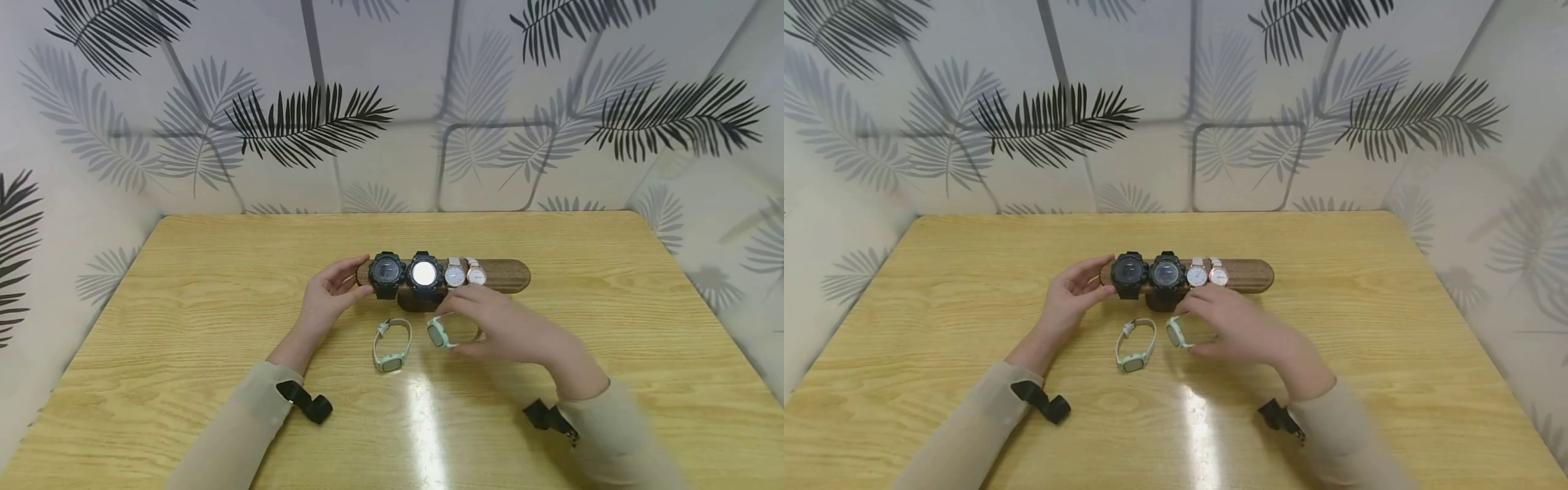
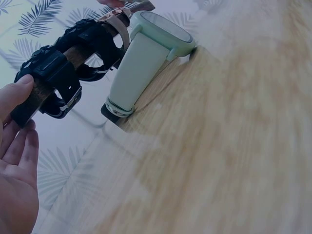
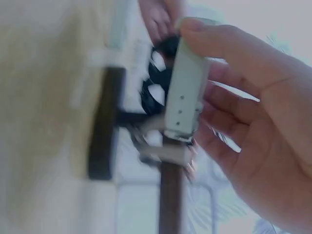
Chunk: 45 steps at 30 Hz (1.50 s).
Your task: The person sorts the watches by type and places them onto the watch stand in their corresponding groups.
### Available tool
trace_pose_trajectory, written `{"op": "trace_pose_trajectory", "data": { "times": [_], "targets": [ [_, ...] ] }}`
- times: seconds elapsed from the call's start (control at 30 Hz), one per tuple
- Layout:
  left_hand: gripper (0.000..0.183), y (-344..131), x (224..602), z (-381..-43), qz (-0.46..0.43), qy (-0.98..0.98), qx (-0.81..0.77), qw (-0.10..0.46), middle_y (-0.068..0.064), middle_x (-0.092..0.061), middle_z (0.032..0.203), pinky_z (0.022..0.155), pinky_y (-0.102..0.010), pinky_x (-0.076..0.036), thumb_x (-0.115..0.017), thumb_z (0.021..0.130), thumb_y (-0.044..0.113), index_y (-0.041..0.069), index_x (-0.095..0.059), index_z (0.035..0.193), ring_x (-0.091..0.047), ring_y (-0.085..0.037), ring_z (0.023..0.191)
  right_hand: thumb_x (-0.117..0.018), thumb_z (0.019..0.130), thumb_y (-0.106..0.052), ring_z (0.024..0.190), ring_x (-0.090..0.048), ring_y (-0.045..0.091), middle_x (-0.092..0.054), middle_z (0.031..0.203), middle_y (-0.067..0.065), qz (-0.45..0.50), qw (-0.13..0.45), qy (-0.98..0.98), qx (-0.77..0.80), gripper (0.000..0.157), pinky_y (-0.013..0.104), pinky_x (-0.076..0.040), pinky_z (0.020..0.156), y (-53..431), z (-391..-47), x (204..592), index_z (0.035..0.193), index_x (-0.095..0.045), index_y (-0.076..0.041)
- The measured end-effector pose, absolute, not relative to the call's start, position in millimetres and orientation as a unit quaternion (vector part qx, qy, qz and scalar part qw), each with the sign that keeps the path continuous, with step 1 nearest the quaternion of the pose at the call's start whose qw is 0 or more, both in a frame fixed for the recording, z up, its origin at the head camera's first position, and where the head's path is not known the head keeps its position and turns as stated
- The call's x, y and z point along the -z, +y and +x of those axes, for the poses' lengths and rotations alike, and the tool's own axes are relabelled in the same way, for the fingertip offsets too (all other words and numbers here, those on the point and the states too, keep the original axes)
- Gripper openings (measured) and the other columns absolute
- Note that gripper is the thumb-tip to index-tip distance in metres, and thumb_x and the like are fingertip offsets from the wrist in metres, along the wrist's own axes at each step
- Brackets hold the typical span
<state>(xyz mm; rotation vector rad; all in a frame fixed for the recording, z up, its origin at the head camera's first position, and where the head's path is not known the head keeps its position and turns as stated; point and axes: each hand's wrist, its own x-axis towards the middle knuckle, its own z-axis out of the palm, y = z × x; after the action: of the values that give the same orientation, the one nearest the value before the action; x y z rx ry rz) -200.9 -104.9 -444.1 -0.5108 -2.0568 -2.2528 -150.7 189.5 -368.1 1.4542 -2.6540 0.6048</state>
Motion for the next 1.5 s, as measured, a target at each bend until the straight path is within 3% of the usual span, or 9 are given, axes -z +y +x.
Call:
{"op": "trace_pose_trajectory", "data": {
  "times": [0.17, 0.37, 0.5, 0.9, 1.27, 1.5],
  "targets": [
    [0.049, -104, 445, -201, -0.163, -0.665, 0.728, 0.022, -0.011, -0.057, 0.132, 0.104, -0.031, -0.041, -0.074, 0.081, -0.001, 0.000, -0.059, 0.127, -0.052, -0.021, 0.123, -0.082, 0.075, -0.019, 0.105, -0.053, 0.019, -0.058, 0.115, 0.003, 0.435, 0.077, -0.868, -0.226, 0.052, 0.036, -0.049, 0.088, 216, -159, 354, 0.119, -0.058, -0.006],
    [0.049, -104, 446, -202, -0.167, -0.661, 0.732, 0.021, -0.013, -0.056, 0.132, 0.104, -0.032, -0.041, -0.072, 0.082, -0.003, -0.001, -0.058, 0.128, -0.052, -0.022, 0.122, -0.082, 0.075, -0.010, 0.108, -0.052, 0.025, -0.060, 0.116, 0.006, 0.368, 0.099, -0.885, -0.267, 0.053, 0.043, -0.044, 0.091, 246, -169, 347, 0.122, -0.058, -0.007],
    [0.050, -105, 446, -202, -0.167, -0.662, 0.731, 0.023, -0.011, -0.057, 0.131, 0.103, -0.032, -0.042, -0.074, 0.081, -0.002, 0.001, -0.058, 0.128, -0.053, -0.022, 0.121, -0.083, 0.074, -0.008, 0.104, -0.054, 0.024, -0.061, 0.114, 0.008, 0.338, 0.114, -0.891, -0.279, 0.052, 0.042, -0.044, 0.087, 263, -177, 348, 0.119, -0.059, -0.004],
    [0.050, -106, 448, -203, -0.172, -0.659, 0.732, 0.024, -0.010, -0.058, 0.131, 0.103, -0.032, -0.042, -0.075, 0.080, 0.001, 0.002, -0.059, 0.128, -0.053, -0.022, 0.121, -0.078, 0.081, -0.021, 0.105, -0.055, 0.028, -0.058, 0.119, 0.009, 0.258, 0.045, -0.914, -0.312, 0.049, 0.048, -0.045, 0.090, 288, -191, 367, 0.123, -0.058, -0.006],
    [0.051, -104, 446, -203, -0.168, -0.659, 0.733, 0.020, -0.010, -0.057, 0.131, 0.103, -0.032, -0.042, -0.075, 0.080, 0.000, 0.001, -0.059, 0.128, -0.053, -0.021, 0.122, -0.080, 0.079, -0.019, 0.108, -0.054, 0.026, -0.058, 0.120, 0.009, 0.249, 0.008, -0.905, -0.344, 0.055, 0.046, -0.046, 0.093, 293, -194, 372, 0.126, -0.056, -0.004],
    [0.051, -104, 444, -201, -0.167, -0.658, 0.734, 0.018, -0.011, -0.057, 0.131, 0.104, -0.032, -0.041, -0.075, 0.080, -0.001, 0.001, -0.058, 0.128, -0.052, -0.022, 0.122, -0.080, 0.079, -0.018, 0.117, -0.052, 0.035, -0.054, 0.131, 0.013, 0.232, -0.025, -0.905, -0.356, 0.061, 0.051, -0.042, 0.100, 296, -196, 376, 0.131, -0.052, -0.003]
  ]
}}
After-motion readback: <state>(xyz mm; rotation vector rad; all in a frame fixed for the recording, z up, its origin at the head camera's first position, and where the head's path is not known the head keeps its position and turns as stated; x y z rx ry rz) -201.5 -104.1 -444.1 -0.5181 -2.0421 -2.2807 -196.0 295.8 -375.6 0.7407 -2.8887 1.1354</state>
